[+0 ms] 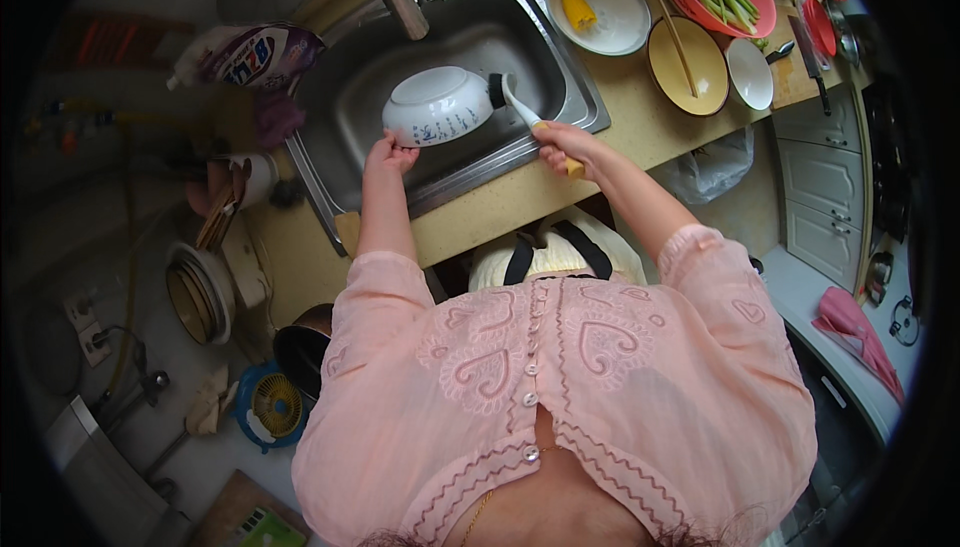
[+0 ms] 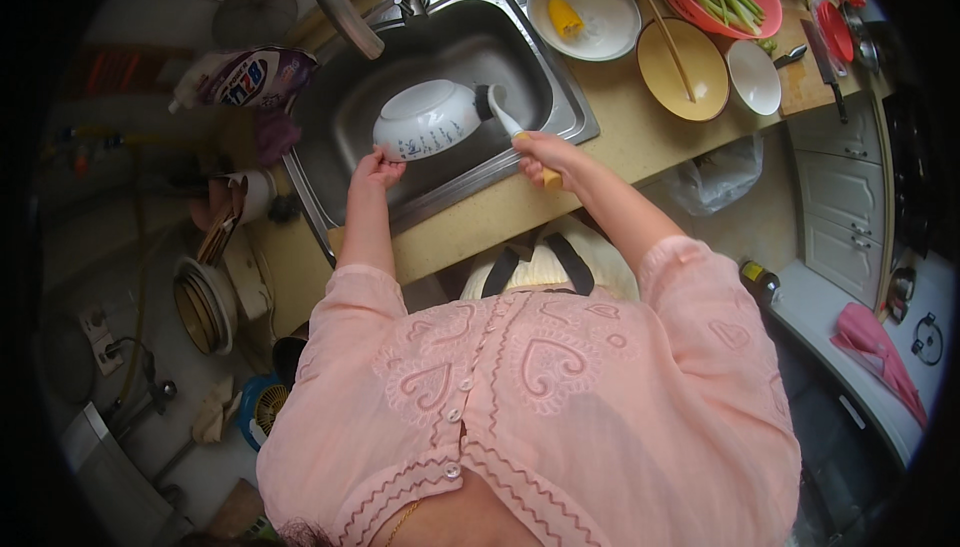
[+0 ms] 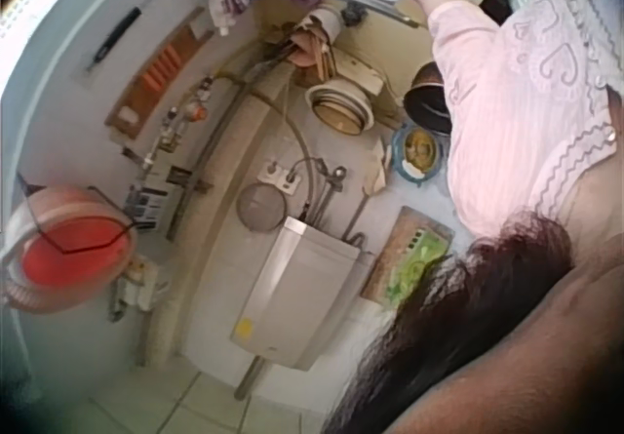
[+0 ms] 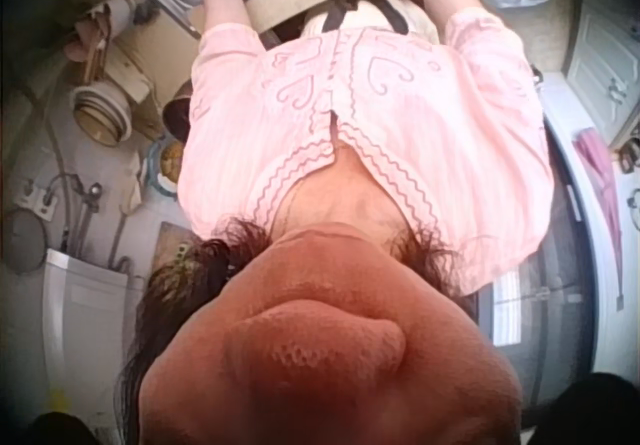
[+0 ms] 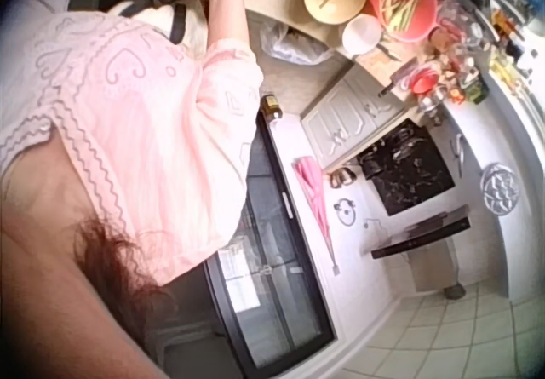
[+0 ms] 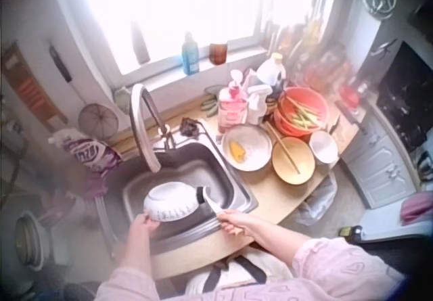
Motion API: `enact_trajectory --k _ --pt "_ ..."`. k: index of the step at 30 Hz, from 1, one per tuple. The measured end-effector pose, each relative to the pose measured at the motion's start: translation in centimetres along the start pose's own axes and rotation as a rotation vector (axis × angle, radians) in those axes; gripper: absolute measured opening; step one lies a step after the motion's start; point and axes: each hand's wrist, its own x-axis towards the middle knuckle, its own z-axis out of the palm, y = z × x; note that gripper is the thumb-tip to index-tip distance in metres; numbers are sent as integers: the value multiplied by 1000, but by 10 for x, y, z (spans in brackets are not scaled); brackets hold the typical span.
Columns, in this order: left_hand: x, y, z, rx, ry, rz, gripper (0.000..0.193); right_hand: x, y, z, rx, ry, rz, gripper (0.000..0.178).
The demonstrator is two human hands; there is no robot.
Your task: The person washes a white bowl and a white ladle under running water in a kitchen sink, then places them on a drying rack. They then pick up a frying pan and a spatula, placing them in the sink to be washed.
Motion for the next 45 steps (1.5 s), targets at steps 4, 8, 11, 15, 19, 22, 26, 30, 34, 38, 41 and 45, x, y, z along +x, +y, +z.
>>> enact_trajectory --k 4,8,11,15,19,22,26,30,34,38,41,45 --pt "3 2 -2 39 -16 24 14 -7 -1 1 -144 19 26 9" --pt "0 0 -2 229 -82 71 16 -11 -7 -2 -510 42 -87 25" --pt "0 -10 14 317 -150 92 21 14 -15 -1 -860 205 -277 39" --pt "-16 -29 21 457 -244 174 28 -16 -39 30 -1300 282 -529 48" --pt "-14 -40 32 656 -380 377 28 -14 -54 44 -1535 183 -801 48" --pt "-8 -48 39 862 -416 570 27 -6 -87 58 -1776 265 -657 46" --pt "-42 -55 49 916 -457 624 25 4 -126 38 -1728 216 -678 49" --pt "-34 -52 47 941 -551 764 21 -2 -131 57 -1806 91 -641 46" --pt "-49 -60 48 974 -663 686 18 11 -151 63 -1667 298 -376 46" --pt "-46 -72 42 947 -659 754 17 19 -135 44 -1754 65 -510 47" --pt "-42 -69 44 975 -639 804 17 30 -125 36 -1939 149 -703 38" --pt "-47 -69 39 929 -520 786 17 11 -135 65 -2088 201 -861 34"
